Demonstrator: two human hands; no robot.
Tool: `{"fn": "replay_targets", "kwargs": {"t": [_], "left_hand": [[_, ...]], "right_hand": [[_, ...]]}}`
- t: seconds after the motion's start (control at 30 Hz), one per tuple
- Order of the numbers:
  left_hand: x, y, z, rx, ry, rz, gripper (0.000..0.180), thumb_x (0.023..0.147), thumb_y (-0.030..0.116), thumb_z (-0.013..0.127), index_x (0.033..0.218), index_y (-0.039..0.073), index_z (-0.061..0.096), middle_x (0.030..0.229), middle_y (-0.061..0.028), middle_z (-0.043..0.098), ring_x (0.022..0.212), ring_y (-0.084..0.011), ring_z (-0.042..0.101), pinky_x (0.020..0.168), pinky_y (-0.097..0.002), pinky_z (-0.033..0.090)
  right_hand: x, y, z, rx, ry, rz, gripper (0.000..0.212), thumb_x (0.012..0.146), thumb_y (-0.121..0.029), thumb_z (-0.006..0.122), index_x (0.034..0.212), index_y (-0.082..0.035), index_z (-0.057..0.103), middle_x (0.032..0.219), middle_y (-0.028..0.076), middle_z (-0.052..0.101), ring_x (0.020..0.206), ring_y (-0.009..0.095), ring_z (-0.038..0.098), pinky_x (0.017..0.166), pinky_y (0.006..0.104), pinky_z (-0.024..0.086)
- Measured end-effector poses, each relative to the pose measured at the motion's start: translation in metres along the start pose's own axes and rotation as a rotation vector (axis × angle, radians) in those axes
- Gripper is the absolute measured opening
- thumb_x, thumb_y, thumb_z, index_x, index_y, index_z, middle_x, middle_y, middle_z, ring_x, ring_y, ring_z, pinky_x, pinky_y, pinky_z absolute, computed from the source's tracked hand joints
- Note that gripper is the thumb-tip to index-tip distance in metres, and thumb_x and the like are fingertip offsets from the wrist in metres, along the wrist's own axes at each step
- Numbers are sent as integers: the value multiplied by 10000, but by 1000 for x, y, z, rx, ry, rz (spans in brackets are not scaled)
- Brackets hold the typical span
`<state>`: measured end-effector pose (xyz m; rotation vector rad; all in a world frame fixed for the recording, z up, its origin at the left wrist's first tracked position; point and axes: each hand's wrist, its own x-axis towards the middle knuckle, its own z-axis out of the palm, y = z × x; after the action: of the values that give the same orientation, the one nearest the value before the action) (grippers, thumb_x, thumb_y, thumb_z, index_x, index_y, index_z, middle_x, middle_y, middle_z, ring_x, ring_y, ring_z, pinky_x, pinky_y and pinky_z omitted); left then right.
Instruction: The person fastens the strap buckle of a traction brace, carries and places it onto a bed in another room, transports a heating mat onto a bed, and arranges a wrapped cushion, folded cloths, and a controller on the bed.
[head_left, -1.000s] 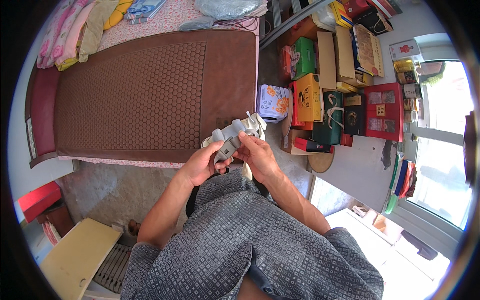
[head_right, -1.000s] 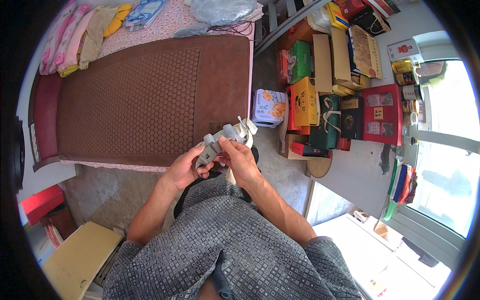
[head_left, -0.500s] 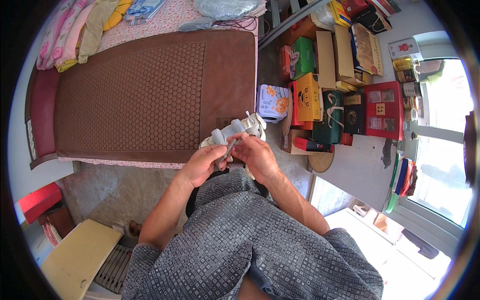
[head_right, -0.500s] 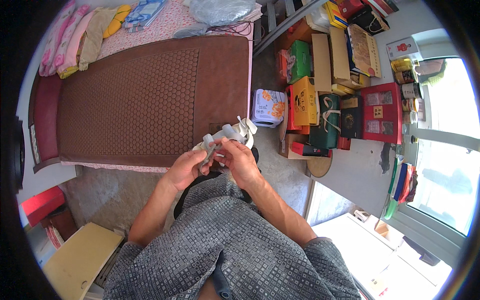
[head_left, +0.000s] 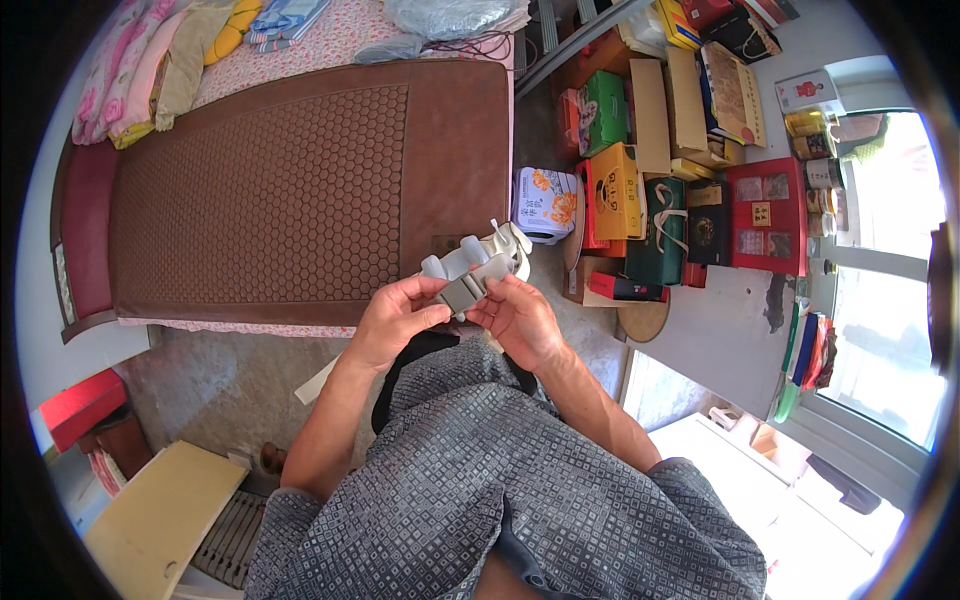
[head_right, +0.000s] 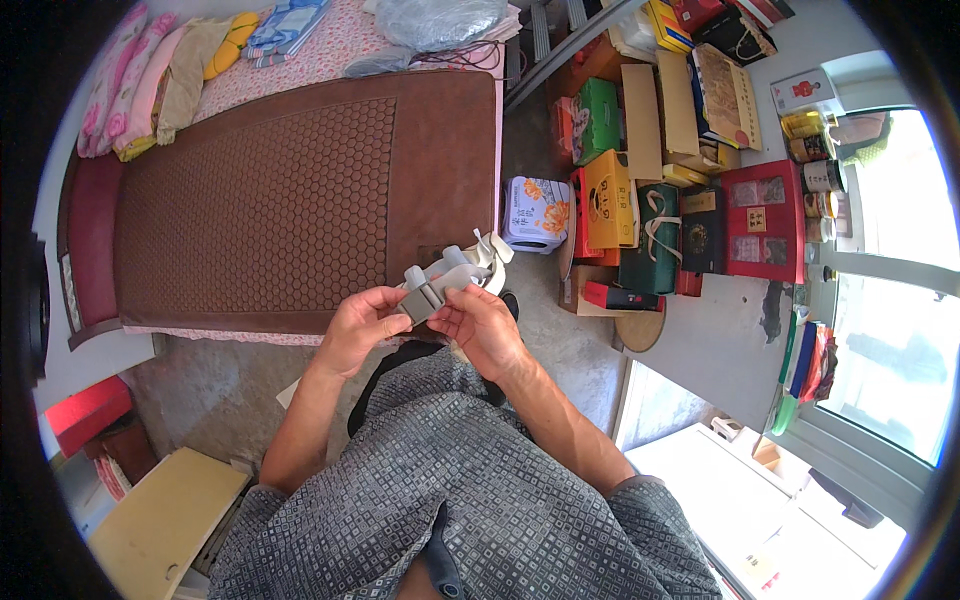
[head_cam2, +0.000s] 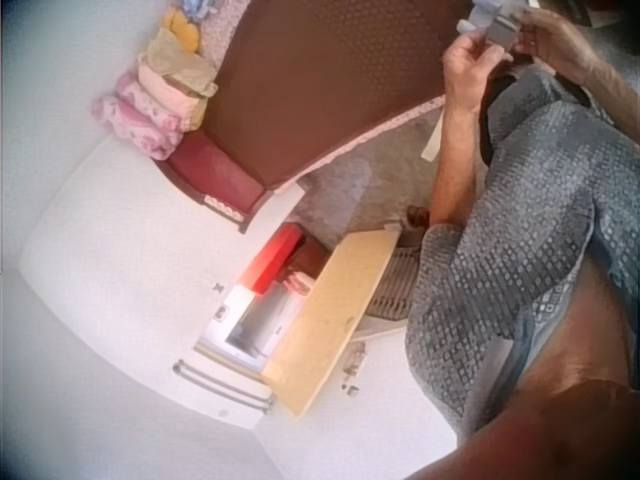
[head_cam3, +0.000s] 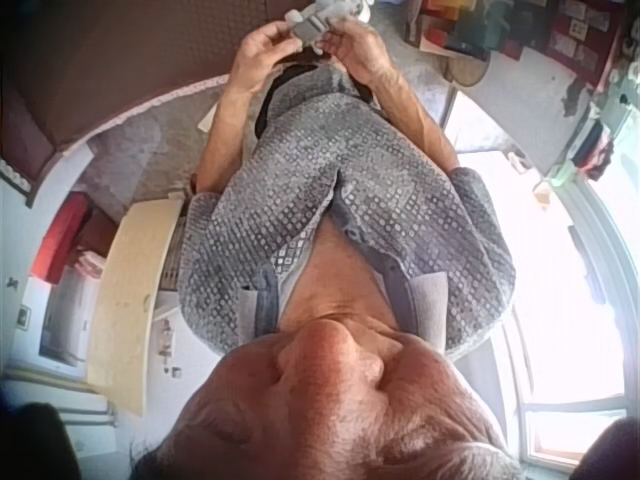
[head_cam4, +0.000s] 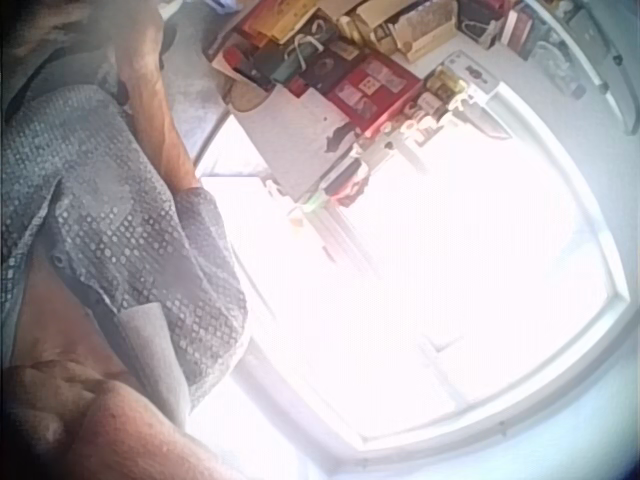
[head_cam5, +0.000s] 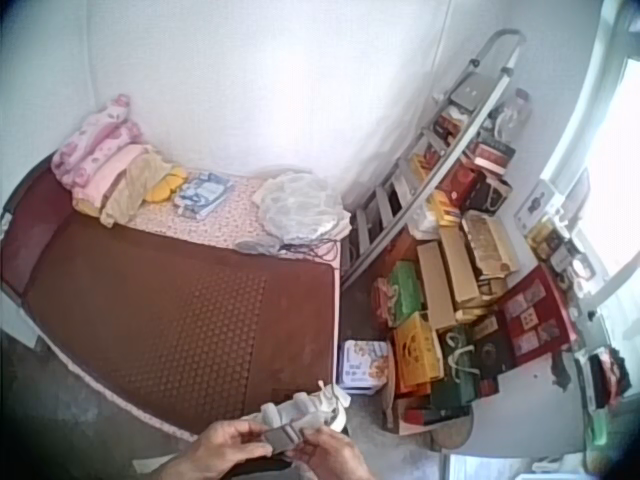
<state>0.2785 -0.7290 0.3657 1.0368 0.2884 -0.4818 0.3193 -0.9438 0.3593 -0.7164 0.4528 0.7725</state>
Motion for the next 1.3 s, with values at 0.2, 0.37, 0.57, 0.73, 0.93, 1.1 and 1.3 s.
{"fn": "replay_targets", "kwargs": {"t": [0.2,0.37,0.57,0.73,0.93,1.1,1.3], "left_hand": [[-1,3,1,82,-8,29,317,917,9,679,1225,-52,629,1128,-76,675,1025,-120,636,931,-281,528],[-2,4,2,125,3,20,325,916,6,686,1230,-58,626,1129,-76,675,1010,-117,641,916,-271,536],[-2,2,1,101,2,53,331,916,-4,683,1240,-37,623,1129,-76,683,996,-113,645,871,-265,548],[-2,1,1,100,-7,102,298,933,7,670,1223,-51,624,1148,-84,689,1050,-129,645,960,-284,516],[-4,0,3,200,41,180,233,939,3,654,1170,-27,638,1134,-78,693,1043,-113,640,947,-274,512],[-5,-7,4,274,59,241,238,922,-20,672,1156,-5,633,1073,-44,666,968,-87,621,837,-237,522],[-5,-7,14,494,111,355,291,874,-8,727,1148,31,636,1053,-26,662,923,-78,614,772,-245,525]], "right_hand": [[-4,-2,4,45,1,-4,210,984,-134,611,1165,-30,639,1049,57,696,888,144,667,863,335,553],[-2,0,-2,-77,20,-42,240,935,-90,690,1166,-39,654,1057,49,701,901,141,669,861,326,550],[0,1,-4,-75,26,-47,234,939,-76,687,1169,-41,662,1029,43,706,883,150,674,845,325,555],[0,2,-4,-40,-26,-57,242,942,-62,680,1182,-47,656,1080,46,696,950,148,662,883,327,543],[-2,1,-1,-14,-88,-61,257,938,-6,668,1192,-32,642,1124,60,683,1007,151,650,905,317,538],[-1,6,-10,17,-188,-72,272,942,25,645,1202,-51,642,1145,47,679,1044,146,637,914,319,541],[-1,6,-12,37,-148,-70,259,936,-5,664,1191,-52,645,1130,61,684,1014,158,651,914,328,543]]}}
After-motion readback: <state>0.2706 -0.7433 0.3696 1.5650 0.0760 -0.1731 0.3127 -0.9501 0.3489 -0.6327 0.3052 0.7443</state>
